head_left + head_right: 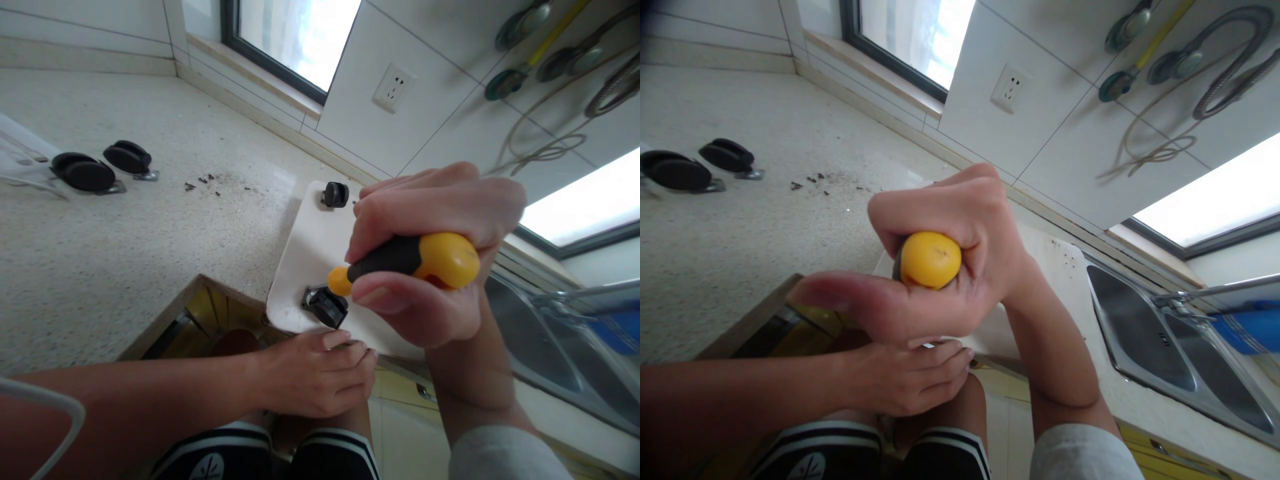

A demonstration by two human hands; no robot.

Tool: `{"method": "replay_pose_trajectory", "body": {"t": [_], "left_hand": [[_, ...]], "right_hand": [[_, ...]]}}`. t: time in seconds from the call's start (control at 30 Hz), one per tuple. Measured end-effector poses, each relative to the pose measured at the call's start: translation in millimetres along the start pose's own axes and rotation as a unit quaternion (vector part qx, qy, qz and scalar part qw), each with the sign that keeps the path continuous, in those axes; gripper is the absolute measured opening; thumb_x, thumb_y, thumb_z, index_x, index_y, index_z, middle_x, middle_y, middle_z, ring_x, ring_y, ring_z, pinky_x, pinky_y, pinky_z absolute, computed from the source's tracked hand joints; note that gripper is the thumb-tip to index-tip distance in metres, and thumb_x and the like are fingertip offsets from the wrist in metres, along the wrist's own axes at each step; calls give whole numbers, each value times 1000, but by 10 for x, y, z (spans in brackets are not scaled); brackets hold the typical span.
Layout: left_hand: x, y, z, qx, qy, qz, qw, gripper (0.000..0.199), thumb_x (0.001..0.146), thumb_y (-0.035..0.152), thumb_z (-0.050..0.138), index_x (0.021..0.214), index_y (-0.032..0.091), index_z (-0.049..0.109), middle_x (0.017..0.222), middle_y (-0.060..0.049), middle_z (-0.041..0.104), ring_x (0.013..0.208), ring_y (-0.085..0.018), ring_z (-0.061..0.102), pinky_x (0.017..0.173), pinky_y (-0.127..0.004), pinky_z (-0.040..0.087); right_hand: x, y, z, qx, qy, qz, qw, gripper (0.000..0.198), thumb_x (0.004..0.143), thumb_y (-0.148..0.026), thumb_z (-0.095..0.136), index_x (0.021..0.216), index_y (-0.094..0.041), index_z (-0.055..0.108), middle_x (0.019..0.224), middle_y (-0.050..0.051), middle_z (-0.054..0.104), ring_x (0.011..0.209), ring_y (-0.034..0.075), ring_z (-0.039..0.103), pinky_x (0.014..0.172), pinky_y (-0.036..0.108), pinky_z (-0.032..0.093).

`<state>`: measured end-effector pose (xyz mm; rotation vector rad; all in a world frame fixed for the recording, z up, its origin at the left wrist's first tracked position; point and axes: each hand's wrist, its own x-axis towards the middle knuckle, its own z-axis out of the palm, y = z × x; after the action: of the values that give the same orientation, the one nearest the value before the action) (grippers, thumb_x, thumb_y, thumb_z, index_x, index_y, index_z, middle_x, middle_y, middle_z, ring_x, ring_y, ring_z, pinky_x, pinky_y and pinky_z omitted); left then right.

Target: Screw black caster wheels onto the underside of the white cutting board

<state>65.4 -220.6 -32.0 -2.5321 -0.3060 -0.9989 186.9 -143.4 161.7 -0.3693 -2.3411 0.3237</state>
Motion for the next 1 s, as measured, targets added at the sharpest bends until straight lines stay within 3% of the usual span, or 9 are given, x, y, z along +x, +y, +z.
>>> {"method": "replay_pose_trajectory", "body": {"t": [0.13,0.33,0.47,0.57,0.73,0.9,1.0], "left_hand": [[3,0,-5,-1,-15,5,1000,26,112,26,63,128,21,83,146,-7,77,130,-21,67,115,-33,51],[-1,0,-6,-9,-13,5,1000,24,110,28,68,128,20,82,146,-10,76,130,-22,68,114,-34,52],[0,-4,3,-8,-9,6,1000,24,111,26,66,128,20,82,145,-9,77,129,-22,68,115,-33,52],[1,-5,3,-4,-8,4,1000,24,112,26,65,127,20,83,145,-9,77,129,-22,68,115,-33,52],[1,-13,-13,-3,-8,7,1000,25,112,25,65,128,20,83,144,-8,78,127,-21,68,113,-33,52],[6,-17,-10,-1,2,-2,1000,24,111,27,67,128,22,83,144,-7,78,127,-21,68,111,-34,53],[3,-11,0,5,2,-2,1000,22,110,28,69,127,23,82,145,-8,77,128,-21,68,110,-34,51]], "right_hand": [[67,-98,16,0,-3,52,999,35,102,-43,67,70,-28,64,56,-1,47,52,18,50,52,38,38],[152,118,-135,15,-110,-44,993,30,99,-44,70,74,-28,66,55,-2,49,48,18,46,49,36,37],[177,216,-246,18,-166,-48,985,23,98,-42,70,79,-29,69,56,-1,51,48,18,47,53,37,44],[192,222,-258,17,-170,-48,984,24,99,-41,69,79,-29,69,56,-2,51,49,18,47,53,37,43],[155,149,-163,26,-127,-77,989,34,104,-38,63,73,-27,67,57,-3,44,50,16,44,51,35,36],[81,-72,-26,-17,-19,48,999,50,106,-41,62,59,-26,53,58,-2,42,52,16,36,54,38,30],[96,-132,-35,-7,76,64,995,66,109,-54,59,52,-25,44,53,-1,36,51,15,26,52,40,19]]}}
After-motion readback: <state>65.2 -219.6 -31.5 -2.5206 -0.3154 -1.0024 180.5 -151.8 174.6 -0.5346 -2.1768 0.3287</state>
